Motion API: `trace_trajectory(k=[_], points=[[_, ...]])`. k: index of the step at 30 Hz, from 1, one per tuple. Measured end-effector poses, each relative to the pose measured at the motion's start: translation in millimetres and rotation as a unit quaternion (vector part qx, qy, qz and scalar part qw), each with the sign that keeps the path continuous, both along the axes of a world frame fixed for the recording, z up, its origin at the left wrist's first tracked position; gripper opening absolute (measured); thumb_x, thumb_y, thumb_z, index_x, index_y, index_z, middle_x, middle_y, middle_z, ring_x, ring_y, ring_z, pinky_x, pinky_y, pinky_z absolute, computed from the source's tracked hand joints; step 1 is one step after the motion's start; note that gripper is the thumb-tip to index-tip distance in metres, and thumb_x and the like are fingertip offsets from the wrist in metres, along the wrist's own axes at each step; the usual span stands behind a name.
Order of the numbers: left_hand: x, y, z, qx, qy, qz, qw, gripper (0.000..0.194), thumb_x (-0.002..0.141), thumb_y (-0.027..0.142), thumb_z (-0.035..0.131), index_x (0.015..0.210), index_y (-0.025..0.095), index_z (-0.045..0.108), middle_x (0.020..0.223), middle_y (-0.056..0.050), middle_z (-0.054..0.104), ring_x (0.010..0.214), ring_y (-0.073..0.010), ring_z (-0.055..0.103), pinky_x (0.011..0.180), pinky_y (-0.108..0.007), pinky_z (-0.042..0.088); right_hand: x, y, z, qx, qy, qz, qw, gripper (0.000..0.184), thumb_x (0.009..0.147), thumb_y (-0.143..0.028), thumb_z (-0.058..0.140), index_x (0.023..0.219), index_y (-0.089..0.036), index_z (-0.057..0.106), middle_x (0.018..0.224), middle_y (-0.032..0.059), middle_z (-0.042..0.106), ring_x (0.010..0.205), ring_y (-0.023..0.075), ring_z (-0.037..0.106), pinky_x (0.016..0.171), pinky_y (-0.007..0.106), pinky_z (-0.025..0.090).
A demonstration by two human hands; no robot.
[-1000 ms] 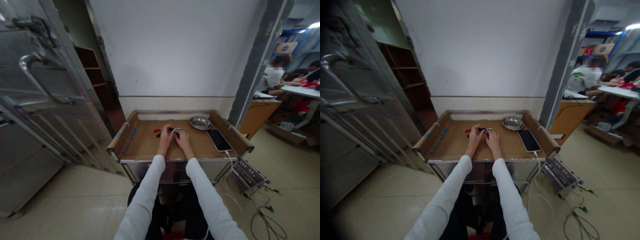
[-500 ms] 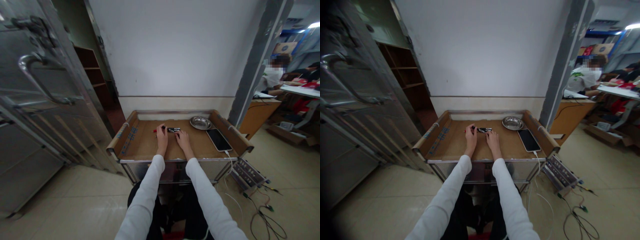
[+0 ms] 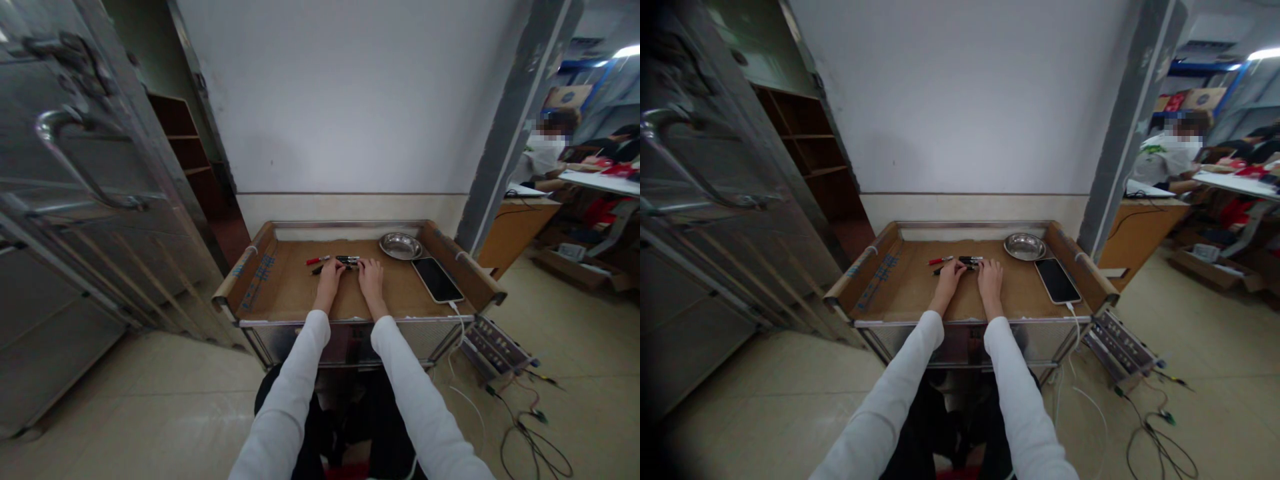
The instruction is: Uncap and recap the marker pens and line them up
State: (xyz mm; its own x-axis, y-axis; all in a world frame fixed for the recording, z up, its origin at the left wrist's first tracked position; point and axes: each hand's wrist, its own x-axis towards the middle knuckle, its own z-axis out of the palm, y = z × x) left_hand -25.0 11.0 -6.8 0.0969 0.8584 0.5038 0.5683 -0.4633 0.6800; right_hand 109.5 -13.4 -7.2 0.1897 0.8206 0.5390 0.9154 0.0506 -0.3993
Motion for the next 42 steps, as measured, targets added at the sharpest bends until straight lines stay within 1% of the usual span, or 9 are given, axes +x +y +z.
trace_trajectory(k=[4,10,14,17,21,25,33,37,42], points=[[1,2,-5.0,0.008,0.010,0.030,0.999,0.013,0.080,0.007,0.058,0.079,0.018,0.052,0.090,-0.004,0.058,0.094,-0.0189,0.057,0.091,-0.037,0.046,1,1,-1.5,0.007,0.007,0.048,0.999,0.031,0.096,-0.026,0.037,0.104,-0.017,0.066,0.102,0.0110,0.064,0.094,0.0213,0.052,0.085,0.032,0.036],[3,3,-7.7,0.015,0.034,0.048,0.998,0.013,0.081,0.005,0.054,0.085,0.018,0.052,0.097,-0.006,0.054,0.098,-0.0195,0.056,0.095,-0.040,0.045,0,4,-3.5,-0.024,0.005,0.116,0.993,0.027,0.092,-0.024,0.045,0.110,-0.019,0.065,0.108,0.0099,0.064,0.101,0.0210,0.054,0.088,0.032,0.038],[4,1,-5.5,0.028,0.052,0.057,0.997,0.014,0.084,0.005,0.048,0.088,0.017,0.055,0.100,-0.008,0.054,0.103,-0.0201,0.055,0.098,-0.039,0.044,0,4,-4.0,-0.029,-0.004,0.117,0.993,0.029,0.089,-0.022,0.051,0.115,-0.021,0.062,0.113,0.0098,0.063,0.105,0.0225,0.053,0.088,0.035,0.038],[4,-2,-3.4,0.032,0.072,0.060,0.995,0.014,0.086,0.008,0.047,0.092,0.017,0.056,0.105,-0.009,0.052,0.103,-0.0199,0.055,0.095,-0.038,0.046,-1,3,-3.8,-0.034,-0.005,0.109,0.993,0.025,0.088,-0.023,0.053,0.111,-0.020,0.063,0.112,0.0101,0.064,0.105,0.0236,0.054,0.087,0.036,0.038],[4,-5,-2.3,0.042,0.108,0.033,0.993,0.013,0.084,0.010,0.051,0.094,0.018,0.056,0.103,-0.008,0.051,0.105,-0.0201,0.054,0.096,-0.038,0.045,-1,3,-3.4,-0.037,0.004,0.103,0.994,0.025,0.087,-0.020,0.054,0.111,-0.018,0.061,0.111,0.0100,0.064,0.104,0.0239,0.054,0.087,0.036,0.038],[4,-5,-2.0,0.038,0.130,0.008,0.991,0.008,0.085,0.012,0.052,0.086,0.018,0.057,0.096,-0.006,0.052,0.100,-0.0194,0.055,0.094,-0.037,0.045,-1,4,-4.1,-0.029,0.019,0.111,0.993,0.025,0.086,-0.017,0.052,0.110,-0.019,0.061,0.107,0.0092,0.066,0.100,0.0234,0.055,0.087,0.036,0.039],[4,-8,3.1,0.022,0.167,0.040,0.985,0.007,0.087,0.013,0.050,0.089,0.017,0.056,0.099,-0.008,0.054,0.098,-0.0199,0.056,0.091,-0.035,0.045,1,6,-7.7,0.010,0.084,0.161,0.983,0.028,0.083,-0.009,0.047,0.106,-0.016,0.061,0.107,0.0100,0.064,0.098,0.0202,0.056,0.090,0.033,0.042],[5,-10,4.2,0.017,0.176,0.060,0.982,0.006,0.089,0.014,0.049,0.092,0.016,0.053,0.100,-0.008,0.055,0.098,-0.0190,0.056,0.089,-0.033,0.046,0,4,-6.3,0.031,0.087,0.149,0.984,0.029,0.082,-0.007,0.043,0.102,-0.017,0.060,0.105,0.0094,0.062,0.099,0.0197,0.054,0.091,0.033,0.042],[7,-9,2.2,0.050,0.186,0.068,0.979,0.015,0.093,0.026,0.044,0.088,0.016,0.054,0.094,-0.010,0.056,0.096,-0.0206,0.056,0.091,-0.036,0.045,-1,-1,-0.4,0.001,0.048,0.074,0.996,0.022,0.083,-0.008,0.042,0.090,-0.016,0.061,0.098,0.0103,0.061,0.096,0.0210,0.052,0.089,0.032,0.039]])
